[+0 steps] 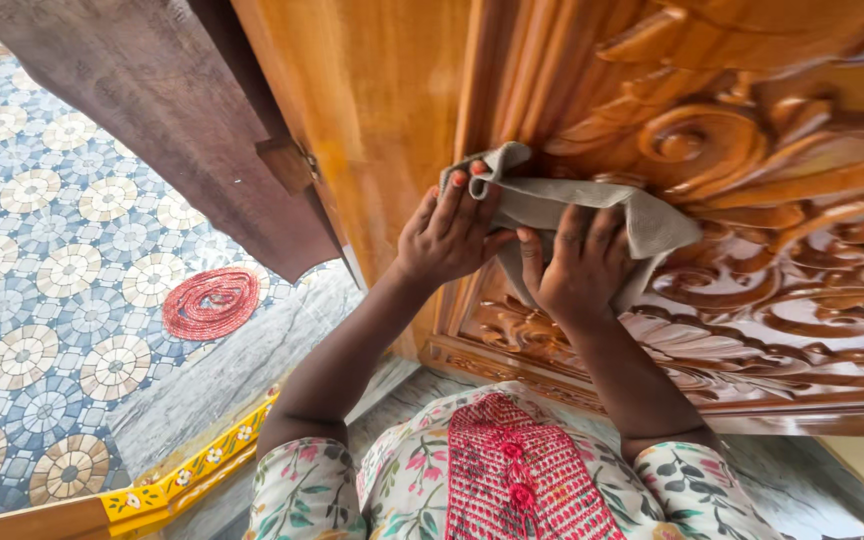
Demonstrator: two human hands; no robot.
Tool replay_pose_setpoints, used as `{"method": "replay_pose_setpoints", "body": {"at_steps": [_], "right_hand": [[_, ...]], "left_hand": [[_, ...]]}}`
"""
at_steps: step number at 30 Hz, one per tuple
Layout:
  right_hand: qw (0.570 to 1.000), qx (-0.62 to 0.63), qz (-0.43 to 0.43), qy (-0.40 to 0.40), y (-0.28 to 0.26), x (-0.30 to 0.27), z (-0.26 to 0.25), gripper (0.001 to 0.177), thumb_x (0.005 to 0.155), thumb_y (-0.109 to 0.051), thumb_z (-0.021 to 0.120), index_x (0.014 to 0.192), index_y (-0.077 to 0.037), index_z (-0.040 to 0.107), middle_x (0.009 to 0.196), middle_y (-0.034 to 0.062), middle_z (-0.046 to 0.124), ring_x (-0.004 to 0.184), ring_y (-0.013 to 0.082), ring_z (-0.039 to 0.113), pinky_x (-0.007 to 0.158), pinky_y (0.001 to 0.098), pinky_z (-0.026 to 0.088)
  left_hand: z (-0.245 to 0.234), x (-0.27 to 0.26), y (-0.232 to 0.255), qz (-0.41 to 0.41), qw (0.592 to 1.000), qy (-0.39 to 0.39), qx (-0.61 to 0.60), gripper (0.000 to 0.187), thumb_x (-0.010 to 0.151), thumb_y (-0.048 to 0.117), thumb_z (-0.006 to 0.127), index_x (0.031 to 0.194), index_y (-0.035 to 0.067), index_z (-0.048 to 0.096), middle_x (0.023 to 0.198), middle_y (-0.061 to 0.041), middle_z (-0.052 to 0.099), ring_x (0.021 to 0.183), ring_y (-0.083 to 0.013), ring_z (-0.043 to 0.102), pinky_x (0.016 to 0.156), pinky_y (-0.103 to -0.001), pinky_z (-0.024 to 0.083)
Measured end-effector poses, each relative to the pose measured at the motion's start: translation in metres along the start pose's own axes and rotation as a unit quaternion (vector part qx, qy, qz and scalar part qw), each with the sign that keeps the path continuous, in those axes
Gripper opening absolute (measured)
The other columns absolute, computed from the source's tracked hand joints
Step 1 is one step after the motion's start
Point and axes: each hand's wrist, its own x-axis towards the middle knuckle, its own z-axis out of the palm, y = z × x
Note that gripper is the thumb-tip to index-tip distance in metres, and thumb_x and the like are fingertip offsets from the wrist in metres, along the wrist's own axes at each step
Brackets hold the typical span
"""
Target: The person wipes the surface and carvings of a wooden door using a cloth and then cleans the door handle.
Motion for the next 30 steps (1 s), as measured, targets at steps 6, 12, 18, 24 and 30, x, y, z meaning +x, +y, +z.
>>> {"method": "replay_pose_setpoints", "body": {"at_steps": [6,12,18,24,30], "right_hand": [[0.997,0.051,-0.052,-0.007,-0.067,0.021,0.029,0.057,0.116,-0.044,0.065,0.150,0.001,0.059,0.138,0.0273,0.057,0.127,0.0483,0.054,0.114,0.0733,0.023],[0.997,-0.040,-0.042,0.049,-0.111,0.039,0.047,0.045,0.115,-0.044,0.062,0.154,-0.021,0.060,0.150,0.0189,0.046,0.150,0.0579,0.001,0.114,0.0811,-0.007],[0.998,-0.055,0.005,0.040,-0.120,0.040,0.060,0.049,0.117,-0.048,0.057,0.157,-0.021,0.056,0.162,0.0269,0.030,0.150,0.0598,-0.006,0.111,0.0845,-0.006],[0.994,-0.091,0.030,0.059,-0.135,0.054,0.053,0.058,0.112,-0.043,0.048,0.145,0.005,0.054,0.152,0.0304,0.041,0.148,0.0642,0.004,0.114,0.0787,-0.004],[0.992,-0.002,0.065,0.112,-0.152,0.098,0.012,0.047,0.114,-0.036,0.049,0.136,0.006,0.051,0.156,0.0335,0.044,0.151,0.0592,0.010,0.122,0.0734,0.000]], "left_hand": [[-0.015,-0.027,-0.085,-0.035,0.997,-0.042,0.049,0.067,0.116,0.059,0.049,0.147,0.001,0.062,0.153,-0.022,0.052,0.149,-0.0354,0.039,0.119,-0.049,0.037],[-0.055,-0.022,-0.153,-0.027,0.997,-0.030,0.062,0.046,0.112,0.034,0.055,0.150,0.010,0.062,0.163,-0.011,0.044,0.159,-0.0297,0.025,0.132,-0.046,0.018],[-0.080,0.003,-0.138,-0.130,0.977,-0.157,-0.055,0.057,0.103,0.031,0.049,0.151,0.001,0.059,0.166,-0.018,0.036,0.155,-0.0447,0.013,0.122,-0.061,-0.002],[-0.073,0.025,-0.110,-0.222,0.945,-0.144,-0.191,0.062,0.108,0.039,0.053,0.154,-0.003,0.050,0.151,-0.036,0.038,0.146,-0.0591,0.032,0.124,-0.070,0.012],[-0.062,0.039,-0.123,-0.191,0.959,-0.058,-0.201,0.049,0.115,0.031,0.050,0.157,0.005,0.047,0.160,-0.027,0.044,0.150,-0.0510,0.041,0.130,-0.063,0.026]]}}
